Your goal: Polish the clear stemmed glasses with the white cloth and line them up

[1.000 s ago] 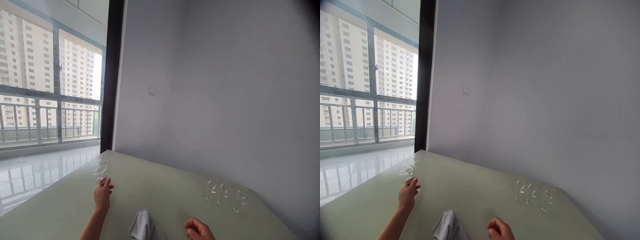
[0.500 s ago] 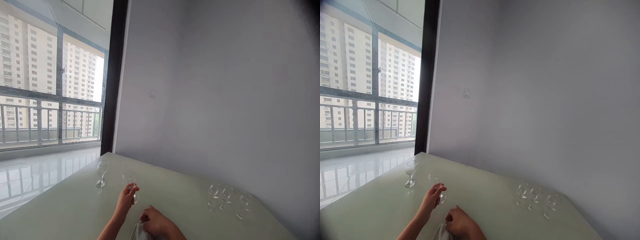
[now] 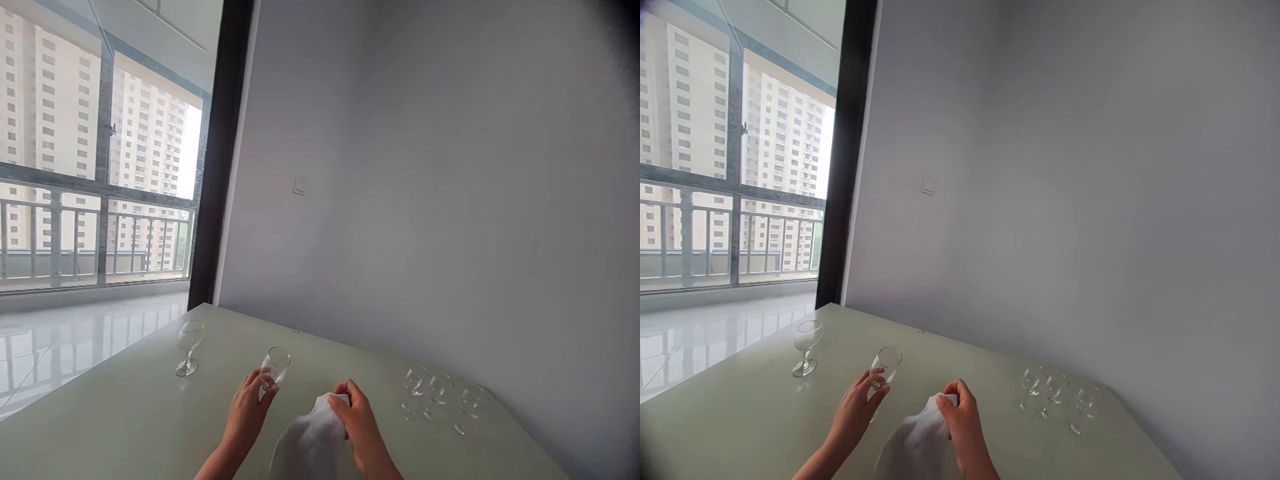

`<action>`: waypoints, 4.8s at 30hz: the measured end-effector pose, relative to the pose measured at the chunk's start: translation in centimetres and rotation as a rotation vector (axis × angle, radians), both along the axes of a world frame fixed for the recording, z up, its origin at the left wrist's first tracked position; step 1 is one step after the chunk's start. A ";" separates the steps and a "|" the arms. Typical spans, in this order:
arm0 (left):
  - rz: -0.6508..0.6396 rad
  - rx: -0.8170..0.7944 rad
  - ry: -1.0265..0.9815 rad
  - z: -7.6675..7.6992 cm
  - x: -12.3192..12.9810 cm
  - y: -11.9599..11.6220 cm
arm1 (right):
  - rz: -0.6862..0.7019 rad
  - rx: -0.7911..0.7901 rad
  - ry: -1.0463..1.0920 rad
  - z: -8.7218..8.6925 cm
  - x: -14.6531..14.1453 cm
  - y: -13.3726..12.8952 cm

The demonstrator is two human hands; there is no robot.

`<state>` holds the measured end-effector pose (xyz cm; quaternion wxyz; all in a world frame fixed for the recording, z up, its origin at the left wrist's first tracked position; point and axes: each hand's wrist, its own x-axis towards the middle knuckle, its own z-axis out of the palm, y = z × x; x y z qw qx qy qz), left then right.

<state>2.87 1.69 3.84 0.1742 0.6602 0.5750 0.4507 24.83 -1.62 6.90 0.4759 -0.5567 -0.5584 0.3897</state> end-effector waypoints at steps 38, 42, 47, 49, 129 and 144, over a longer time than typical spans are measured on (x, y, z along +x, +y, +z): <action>-0.190 0.085 0.515 -0.6 3.7 -2.3 | 0.006 0.445 -0.716 1.2 -1.3 -3.5; -0.147 0.033 0.512 -0.7 3.8 -2.3 | -0.123 0.295 -0.169 1.6 -0.8 -3.1; -0.112 -0.010 0.504 -1.0 3.9 -2.5 | -0.260 -0.135 0.545 2.6 -0.1 -3.0; -0.117 -0.010 0.495 -1.0 4.0 -2.5 | -0.134 -0.119 0.541 2.7 -0.5 -3.2; -0.097 0.606 0.661 0.7 3.0 -2.6 | 0.397 -0.113 0.111 1.0 -0.4 -2.6; -0.386 0.350 0.475 1.2 2.5 -2.6 | 0.368 0.035 -0.183 2.6 0.5 -4.0</action>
